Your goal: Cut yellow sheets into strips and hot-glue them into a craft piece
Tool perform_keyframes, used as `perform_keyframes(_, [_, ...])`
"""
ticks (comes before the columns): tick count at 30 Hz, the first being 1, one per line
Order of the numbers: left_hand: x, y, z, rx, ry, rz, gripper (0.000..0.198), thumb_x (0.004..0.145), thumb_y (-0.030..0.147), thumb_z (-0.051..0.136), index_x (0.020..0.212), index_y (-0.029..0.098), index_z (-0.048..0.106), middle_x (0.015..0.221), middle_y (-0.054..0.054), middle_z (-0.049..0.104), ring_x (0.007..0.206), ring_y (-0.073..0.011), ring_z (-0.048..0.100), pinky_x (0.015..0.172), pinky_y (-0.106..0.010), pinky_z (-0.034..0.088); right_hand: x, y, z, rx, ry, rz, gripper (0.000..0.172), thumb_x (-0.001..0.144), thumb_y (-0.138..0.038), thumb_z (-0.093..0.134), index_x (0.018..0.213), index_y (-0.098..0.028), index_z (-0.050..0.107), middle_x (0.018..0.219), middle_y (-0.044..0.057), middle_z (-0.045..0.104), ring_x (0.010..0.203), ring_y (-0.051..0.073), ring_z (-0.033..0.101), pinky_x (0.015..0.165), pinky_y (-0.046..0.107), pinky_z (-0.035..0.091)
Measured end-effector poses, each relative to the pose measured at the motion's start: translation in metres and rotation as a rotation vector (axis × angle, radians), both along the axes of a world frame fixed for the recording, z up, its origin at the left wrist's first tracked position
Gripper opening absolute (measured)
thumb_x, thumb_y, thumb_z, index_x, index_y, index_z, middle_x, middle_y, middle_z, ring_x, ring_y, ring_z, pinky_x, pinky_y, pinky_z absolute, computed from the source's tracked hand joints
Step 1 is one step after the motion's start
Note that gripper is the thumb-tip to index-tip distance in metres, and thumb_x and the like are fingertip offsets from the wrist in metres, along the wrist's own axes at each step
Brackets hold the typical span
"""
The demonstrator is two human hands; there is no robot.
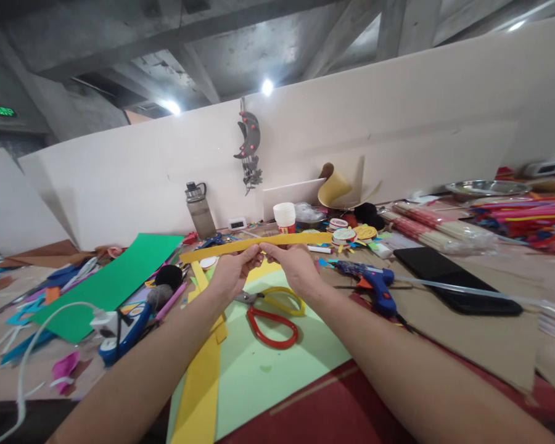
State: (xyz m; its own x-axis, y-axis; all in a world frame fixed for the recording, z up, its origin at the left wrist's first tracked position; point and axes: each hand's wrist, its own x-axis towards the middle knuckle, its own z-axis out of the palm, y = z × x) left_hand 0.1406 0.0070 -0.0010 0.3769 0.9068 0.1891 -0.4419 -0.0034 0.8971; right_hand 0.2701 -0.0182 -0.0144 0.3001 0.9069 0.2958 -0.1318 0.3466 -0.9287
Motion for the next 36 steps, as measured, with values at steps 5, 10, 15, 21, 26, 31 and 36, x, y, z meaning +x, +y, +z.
perform_keyframes(5, [-0.002,0.003,0.001,-0.046,-0.02,0.041,0.019,0.06,0.022,0.077,0.075,0.012,0.069,0.072,-0.003,0.069,0.069,-0.0128,0.064,0.067,-0.025,0.049,0.002,-0.003,0.006,0.001,0.177,0.052,0.027,0.056,-0.037,0.079,0.06,-0.015,0.064,0.058,0.001,0.061,0.056,0.012,0.054,0.061,0.028,0.047])
perform_keyframes(10, [-0.012,0.017,0.005,-0.063,-0.063,0.106,0.012,0.066,0.017,0.072,0.075,0.011,0.068,0.074,-0.006,0.07,0.074,-0.0145,0.067,0.066,-0.023,0.049,0.013,-0.001,0.015,0.048,0.288,-0.02,0.029,0.051,-0.038,0.082,0.059,-0.015,0.066,0.058,0.002,0.062,0.052,0.01,0.052,0.057,0.026,0.047])
perform_keyframes(15, [-0.025,0.032,0.009,-0.069,-0.16,0.172,0.007,0.067,0.014,0.071,0.071,0.009,0.067,0.068,-0.005,0.069,0.067,-0.0123,0.067,0.065,-0.02,0.05,0.019,-0.002,0.021,0.089,0.296,-0.084,0.028,0.052,-0.038,0.082,0.064,-0.017,0.067,0.064,0.002,0.065,0.055,0.01,0.053,0.055,0.024,0.048])
perform_keyframes(21, [-0.023,0.033,0.012,-0.056,-0.303,0.176,0.012,0.067,0.016,0.073,0.071,0.012,0.062,0.065,-0.002,0.067,0.063,-0.0107,0.066,0.058,-0.018,0.05,0.014,-0.002,0.016,0.111,0.29,-0.019,0.026,0.056,-0.038,0.08,0.066,-0.017,0.069,0.065,0.001,0.065,0.056,0.009,0.055,0.058,0.023,0.048])
perform_keyframes(26, [-0.019,0.031,0.013,-0.085,-0.222,0.108,0.014,0.071,0.018,0.072,0.078,0.011,0.063,0.065,-0.003,0.067,0.06,-0.0117,0.066,0.05,-0.016,0.048,0.014,0.003,0.007,0.127,0.233,-0.014,0.023,0.06,-0.037,0.079,0.064,-0.017,0.068,0.06,0.0,0.063,0.056,0.009,0.054,0.06,0.023,0.047])
perform_keyframes(31, [-0.028,0.042,0.014,-0.082,-0.24,0.15,0.008,0.073,0.014,0.069,0.077,0.011,0.063,0.066,-0.003,0.068,0.061,-0.0124,0.067,0.052,-0.016,0.05,0.015,0.005,0.003,0.146,0.084,0.013,0.028,0.072,-0.045,0.067,0.076,-0.018,0.071,0.069,0.003,0.067,0.066,0.015,0.061,0.068,0.03,0.051])
perform_keyframes(36, [-0.032,0.044,0.015,-0.045,-0.209,0.164,0.011,0.072,0.015,0.071,0.078,0.011,0.063,0.064,-0.002,0.068,0.06,-0.0118,0.067,0.053,-0.016,0.051,0.013,-0.002,0.011,0.154,-0.074,-0.001,0.043,0.072,-0.045,0.067,0.107,-0.02,0.067,0.077,0.001,0.067,0.067,0.015,0.059,0.063,0.028,0.05])
